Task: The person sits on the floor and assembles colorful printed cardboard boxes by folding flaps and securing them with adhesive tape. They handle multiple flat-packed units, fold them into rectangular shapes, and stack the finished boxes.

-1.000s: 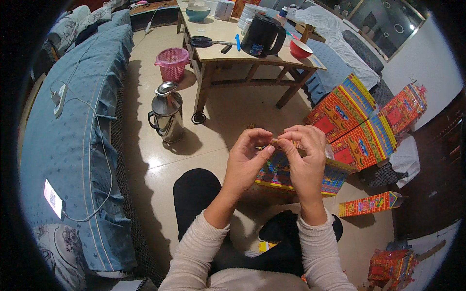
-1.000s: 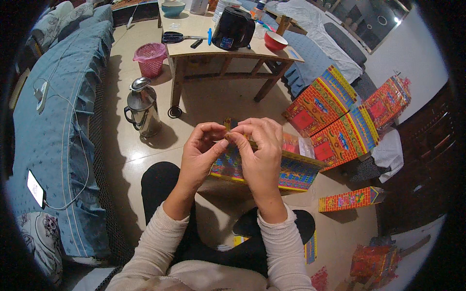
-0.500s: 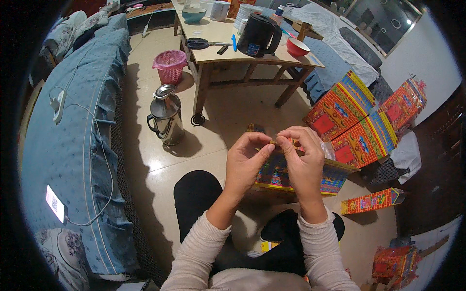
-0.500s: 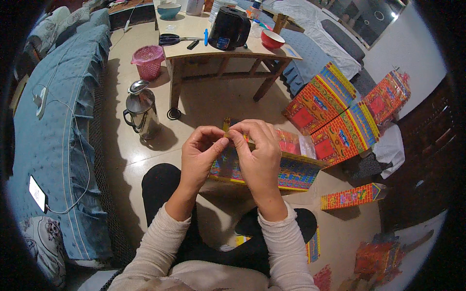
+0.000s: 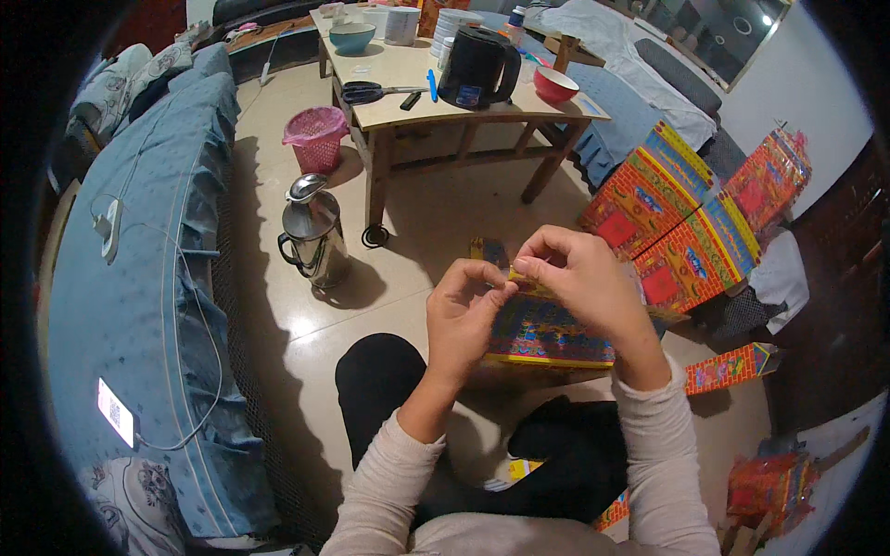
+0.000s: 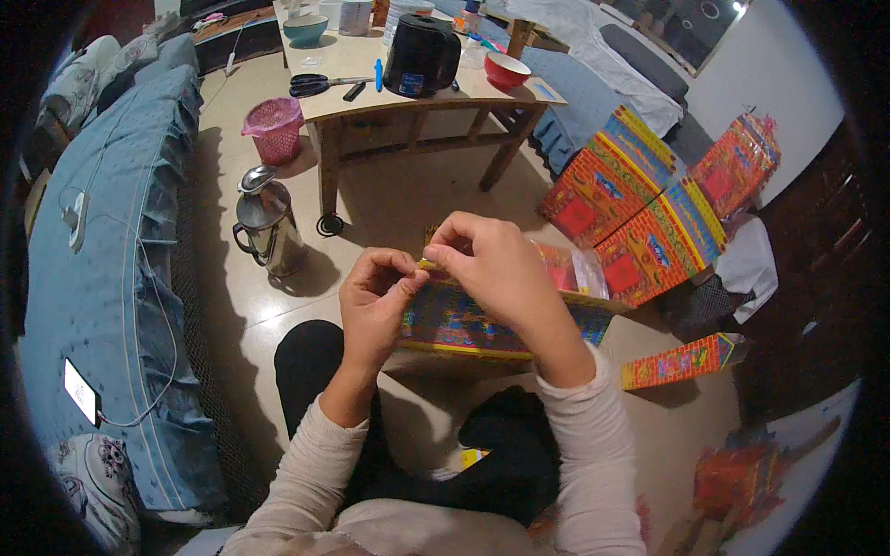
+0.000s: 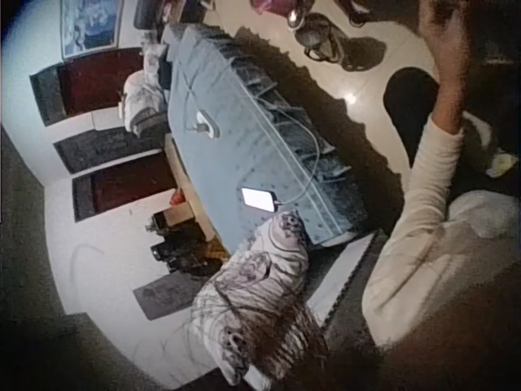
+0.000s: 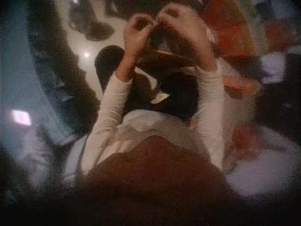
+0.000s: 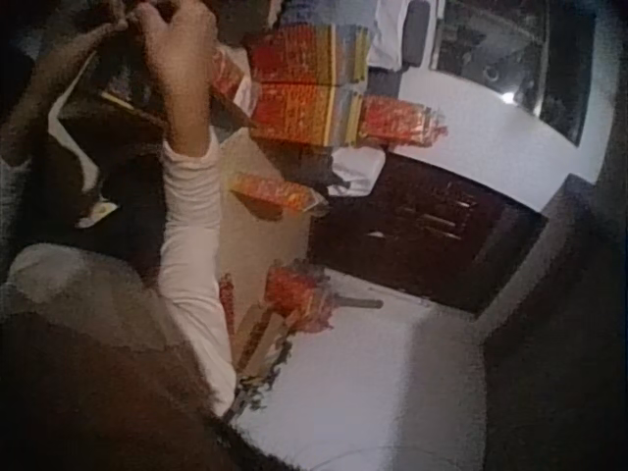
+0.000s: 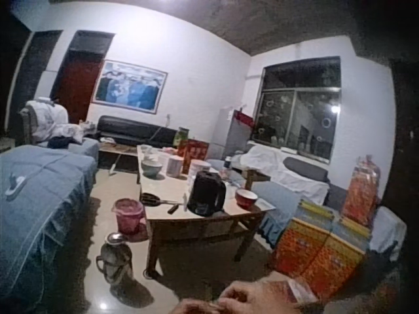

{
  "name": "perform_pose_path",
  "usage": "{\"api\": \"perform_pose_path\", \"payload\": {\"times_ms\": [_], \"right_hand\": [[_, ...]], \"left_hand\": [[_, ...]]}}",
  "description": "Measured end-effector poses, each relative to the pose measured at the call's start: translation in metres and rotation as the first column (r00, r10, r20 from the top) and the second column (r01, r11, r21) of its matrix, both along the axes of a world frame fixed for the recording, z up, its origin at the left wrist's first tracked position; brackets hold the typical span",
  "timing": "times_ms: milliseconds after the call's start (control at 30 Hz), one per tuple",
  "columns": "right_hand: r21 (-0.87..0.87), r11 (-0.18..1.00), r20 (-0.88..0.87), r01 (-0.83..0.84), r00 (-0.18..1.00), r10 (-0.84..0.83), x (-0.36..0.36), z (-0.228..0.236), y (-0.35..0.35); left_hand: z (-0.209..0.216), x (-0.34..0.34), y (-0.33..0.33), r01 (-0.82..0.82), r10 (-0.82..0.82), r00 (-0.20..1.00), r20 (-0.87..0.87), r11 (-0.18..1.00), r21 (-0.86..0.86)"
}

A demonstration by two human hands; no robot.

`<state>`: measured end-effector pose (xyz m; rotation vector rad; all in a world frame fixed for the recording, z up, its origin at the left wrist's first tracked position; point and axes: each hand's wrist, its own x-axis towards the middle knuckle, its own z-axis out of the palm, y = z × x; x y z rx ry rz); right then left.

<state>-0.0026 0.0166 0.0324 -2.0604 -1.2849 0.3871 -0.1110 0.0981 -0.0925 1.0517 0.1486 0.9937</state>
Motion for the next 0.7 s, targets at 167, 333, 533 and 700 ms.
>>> {"api": "perform_pose_path", "payload": {"times_ms": [167, 333, 533, 700], "right_hand": [[-0.152, 0.977, -0.052, -0.147, 0.989, 0.14, 0.016, 0.007, 0.007], [-0.263, 0.943, -0.069, -0.205, 0.979, 0.194, 0.025, 0.012, 0.013], [-0.388, 0.893, -0.198, -0.226, 0.967, 0.159, 0.032, 0.015, 0.02], [-0.282, 0.939, 0.203, -0.198, 0.944, 0.26, 0.028, 0.006, 0.015]], "left_hand": [[0.001, 0.0, -0.003, -0.084, 0.08, 0.996, 0.043, 0.993, 0.088], [0.01, 0.0, -0.008, -0.253, 0.265, 0.963, -0.038, 0.948, 0.191], [0.005, 0.0, -0.006, -0.302, 0.349, 0.935, -0.063, 0.876, 0.377], [0.008, -0.003, -0.004, -0.3, 0.362, 0.93, -0.061, 0.847, 0.439]]}}
